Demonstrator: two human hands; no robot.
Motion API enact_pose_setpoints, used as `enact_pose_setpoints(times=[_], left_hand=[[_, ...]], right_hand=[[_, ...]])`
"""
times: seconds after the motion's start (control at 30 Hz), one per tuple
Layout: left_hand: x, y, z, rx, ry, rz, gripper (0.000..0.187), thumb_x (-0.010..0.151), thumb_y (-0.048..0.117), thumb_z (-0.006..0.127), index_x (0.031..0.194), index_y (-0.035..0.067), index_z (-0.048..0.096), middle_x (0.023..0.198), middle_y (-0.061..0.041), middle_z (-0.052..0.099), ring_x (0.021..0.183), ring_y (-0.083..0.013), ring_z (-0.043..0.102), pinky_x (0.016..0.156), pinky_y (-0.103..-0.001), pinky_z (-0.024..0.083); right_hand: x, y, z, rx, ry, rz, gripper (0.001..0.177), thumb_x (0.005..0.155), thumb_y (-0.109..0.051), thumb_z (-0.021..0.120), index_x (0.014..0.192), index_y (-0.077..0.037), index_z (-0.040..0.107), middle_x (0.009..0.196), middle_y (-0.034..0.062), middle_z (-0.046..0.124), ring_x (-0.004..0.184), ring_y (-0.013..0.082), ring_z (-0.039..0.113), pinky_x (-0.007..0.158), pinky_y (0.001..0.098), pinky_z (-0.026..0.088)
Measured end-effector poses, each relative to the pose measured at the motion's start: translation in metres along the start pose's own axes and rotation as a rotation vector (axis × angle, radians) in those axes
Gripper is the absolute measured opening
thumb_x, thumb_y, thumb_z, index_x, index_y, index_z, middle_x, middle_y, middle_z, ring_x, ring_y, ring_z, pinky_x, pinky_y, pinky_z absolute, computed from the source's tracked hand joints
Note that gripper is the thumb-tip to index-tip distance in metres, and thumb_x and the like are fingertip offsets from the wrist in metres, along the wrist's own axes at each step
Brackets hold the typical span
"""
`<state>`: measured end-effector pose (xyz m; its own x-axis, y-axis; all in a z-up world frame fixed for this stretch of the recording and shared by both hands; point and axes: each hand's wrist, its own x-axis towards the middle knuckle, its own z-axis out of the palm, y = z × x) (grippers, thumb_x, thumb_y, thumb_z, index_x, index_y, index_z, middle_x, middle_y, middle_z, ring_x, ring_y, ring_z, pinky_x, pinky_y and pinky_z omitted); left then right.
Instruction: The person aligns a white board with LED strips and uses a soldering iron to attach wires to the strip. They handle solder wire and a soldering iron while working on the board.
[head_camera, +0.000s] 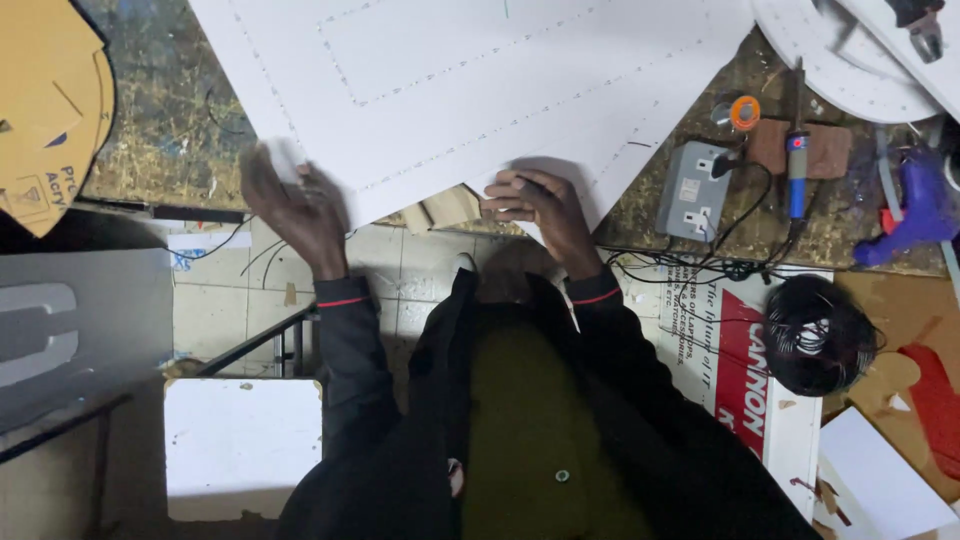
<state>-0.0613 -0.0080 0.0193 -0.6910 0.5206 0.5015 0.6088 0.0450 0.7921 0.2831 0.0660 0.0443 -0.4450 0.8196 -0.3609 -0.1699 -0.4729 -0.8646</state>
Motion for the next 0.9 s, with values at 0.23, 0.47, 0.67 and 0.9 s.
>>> enact_pose_setpoints(times=[0.23, 0.47, 0.67, 0.9], left_hand=[[-0.075, 0.039, 0.066, -0.032, -0.479, 0.329, 0.036, 0.113, 0.015, 0.064, 0.142, -0.005, 0.072, 0.137, -0.027, 0.073, 0.136, -0.0518, 0.066, 0.120, -0.062, 0.048], [-0.107, 0.039, 0.075, 0.155, -0.752, 0.393, 0.062, 0.110, 0.035, 0.055, 0.167, 0.010, 0.060, 0.183, -0.015, 0.041, 0.170, -0.0425, 0.034, 0.139, -0.061, 0.018], [-0.098, 0.049, 0.062, 0.181, -0.832, 0.411, 0.068, 0.106, 0.025, 0.070, 0.172, 0.011, 0.058, 0.186, -0.013, 0.039, 0.172, -0.0415, 0.032, 0.140, -0.061, 0.020], [-0.098, 0.067, 0.066, 0.193, -0.816, 0.410, 0.062, 0.108, 0.031, 0.067, 0.166, 0.008, 0.065, 0.184, -0.017, 0.043, 0.170, -0.0446, 0.034, 0.138, -0.063, 0.017]], right_hand=[[0.025, -0.002, -0.002, -0.596, 0.121, -0.415, 0.038, 0.117, -0.030, 0.071, 0.150, -0.011, 0.075, 0.147, 0.0161, 0.076, 0.145, 0.0362, 0.067, 0.120, 0.0466, 0.057], [0.047, 0.039, -0.002, -1.123, 0.111, -0.864, 0.035, 0.113, -0.010, 0.074, 0.148, -0.006, 0.076, 0.154, 0.0190, 0.072, 0.151, 0.0414, 0.060, 0.130, 0.0535, 0.042], [0.039, 0.056, -0.004, -1.213, 0.155, -0.862, 0.041, 0.114, -0.017, 0.070, 0.154, -0.012, 0.073, 0.169, 0.0128, 0.063, 0.162, 0.0352, 0.051, 0.136, 0.0512, 0.027], [0.038, 0.050, -0.009, -1.218, 0.185, -0.763, 0.042, 0.111, -0.015, 0.074, 0.153, -0.017, 0.075, 0.168, 0.0052, 0.066, 0.163, 0.0243, 0.053, 0.140, 0.0427, 0.024]])
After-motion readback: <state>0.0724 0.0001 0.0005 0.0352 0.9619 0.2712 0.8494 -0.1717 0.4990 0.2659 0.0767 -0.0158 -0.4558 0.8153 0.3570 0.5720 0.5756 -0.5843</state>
